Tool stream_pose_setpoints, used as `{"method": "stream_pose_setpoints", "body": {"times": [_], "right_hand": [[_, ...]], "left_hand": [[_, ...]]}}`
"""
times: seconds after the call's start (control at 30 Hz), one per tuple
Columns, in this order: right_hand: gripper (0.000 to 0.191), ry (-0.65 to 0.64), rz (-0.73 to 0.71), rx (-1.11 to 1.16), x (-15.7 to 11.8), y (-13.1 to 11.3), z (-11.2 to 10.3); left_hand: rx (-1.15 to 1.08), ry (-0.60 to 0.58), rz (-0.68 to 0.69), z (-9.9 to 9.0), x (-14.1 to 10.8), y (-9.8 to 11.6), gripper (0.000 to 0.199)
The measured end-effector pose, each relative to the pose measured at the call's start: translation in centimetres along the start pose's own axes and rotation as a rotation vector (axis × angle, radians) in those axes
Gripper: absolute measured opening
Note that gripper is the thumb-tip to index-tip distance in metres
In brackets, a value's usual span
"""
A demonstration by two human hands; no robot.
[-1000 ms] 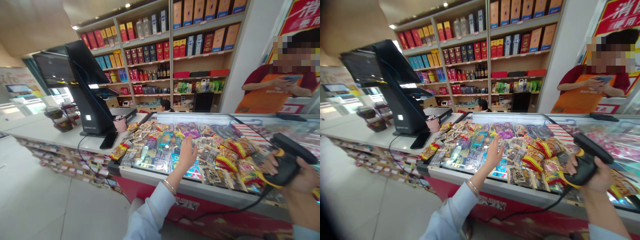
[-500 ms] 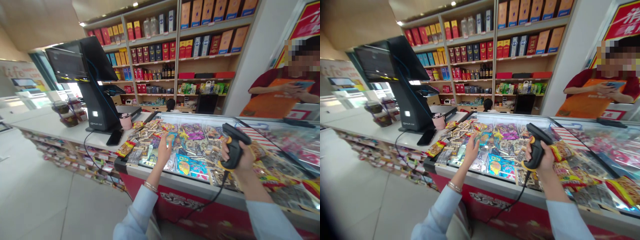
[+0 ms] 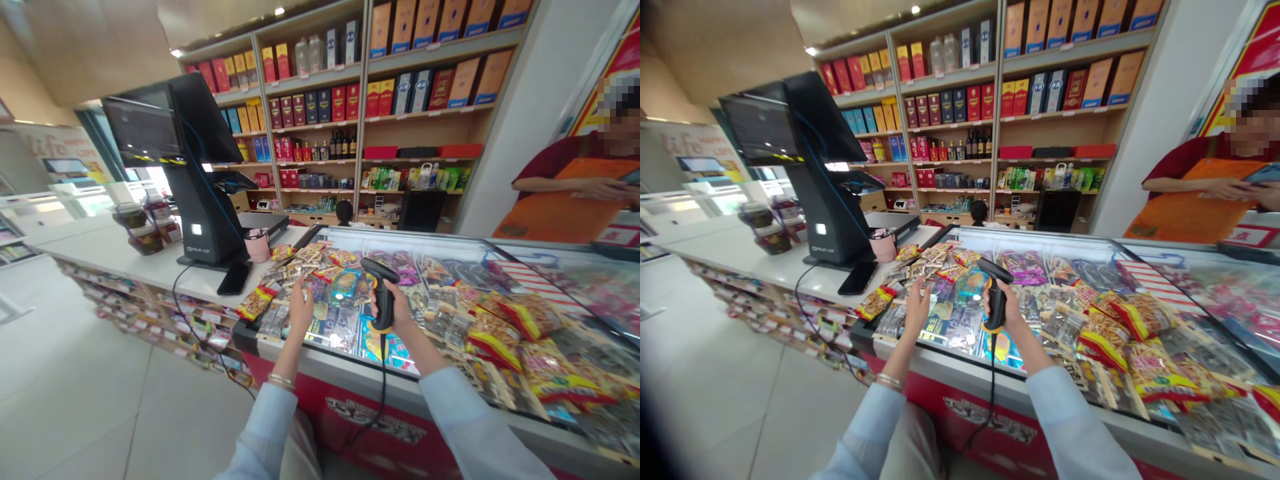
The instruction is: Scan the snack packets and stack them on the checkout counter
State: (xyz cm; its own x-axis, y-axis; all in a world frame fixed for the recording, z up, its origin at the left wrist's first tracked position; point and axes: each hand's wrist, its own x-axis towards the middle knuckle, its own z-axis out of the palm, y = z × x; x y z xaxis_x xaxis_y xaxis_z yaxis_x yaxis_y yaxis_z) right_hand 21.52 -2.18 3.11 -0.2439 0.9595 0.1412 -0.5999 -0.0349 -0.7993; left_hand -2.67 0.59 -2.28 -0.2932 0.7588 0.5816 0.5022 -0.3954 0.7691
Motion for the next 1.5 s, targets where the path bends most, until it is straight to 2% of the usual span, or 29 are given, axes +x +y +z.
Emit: {"method": "stream_pose_setpoints", "body": {"times": [0.13, 0.27, 0.43, 0.53, 0.73, 0.93, 1.07, 1.17, 1.23, 1.37, 1.5], "right_hand": [[0.030, 0.024, 0.073, 0.037, 1.5, 1.9, 0.5], [0.030, 0.019, 0.149, 0.051, 1.9, 3.5, 0.4], [0.029, -0.026, 0.194, 0.071, 1.2, 4.2, 0.3], [0.029, -0.041, 0.210, 0.089, 1.1, 4.3, 0.5], [0.030, -0.034, 0.227, 0.100, 1.0, 4.3, 0.9], [0.029, -0.056, 0.246, 0.121, 0.7, 3.9, 1.2], [0.033, -0.056, 0.239, 0.103, 0.9, 4.4, 0.9], [0.034, -0.078, 0.223, 0.093, 1.1, 4.6, 0.9], [0.033, -0.095, 0.213, 0.092, 1.1, 4.6, 1.0], [0.034, -0.122, 0.236, 0.087, 0.9, 4.5, 1.1], [0.036, -0.158, 0.279, 0.063, 0.8, 4.7, 0.9]], "left_hand": [[0.083, 0.046, 0.020, 0.3, 0.7, -0.5, 0.042], [0.300, 0.118, 0.076, 0.2, 2.1, 0.0, 0.043], [0.578, 0.061, 0.120, 0.4, 3.7, -0.3, 0.054], [0.588, 0.029, 0.126, 0.8, 4.3, -1.4, 0.056], [0.483, 0.004, 0.069, 0.7, 4.7, -2.5, 0.045], [0.284, 0.210, -0.107, -0.4, 4.5, -1.3, 0.043], [-0.089, 0.340, -0.169, -0.5, 4.8, -1.0, 0.047], [-0.450, 0.332, -0.274, -0.1, 5.3, -1.0, 0.052], [-0.596, 0.310, -0.291, 0.1, 5.4, -0.9, 0.052], [-0.652, 0.269, -0.244, 0.2, 5.2, -0.5, 0.054], [-0.593, 0.236, -0.216, 0.4, 5.1, -0.2, 0.056]]}}
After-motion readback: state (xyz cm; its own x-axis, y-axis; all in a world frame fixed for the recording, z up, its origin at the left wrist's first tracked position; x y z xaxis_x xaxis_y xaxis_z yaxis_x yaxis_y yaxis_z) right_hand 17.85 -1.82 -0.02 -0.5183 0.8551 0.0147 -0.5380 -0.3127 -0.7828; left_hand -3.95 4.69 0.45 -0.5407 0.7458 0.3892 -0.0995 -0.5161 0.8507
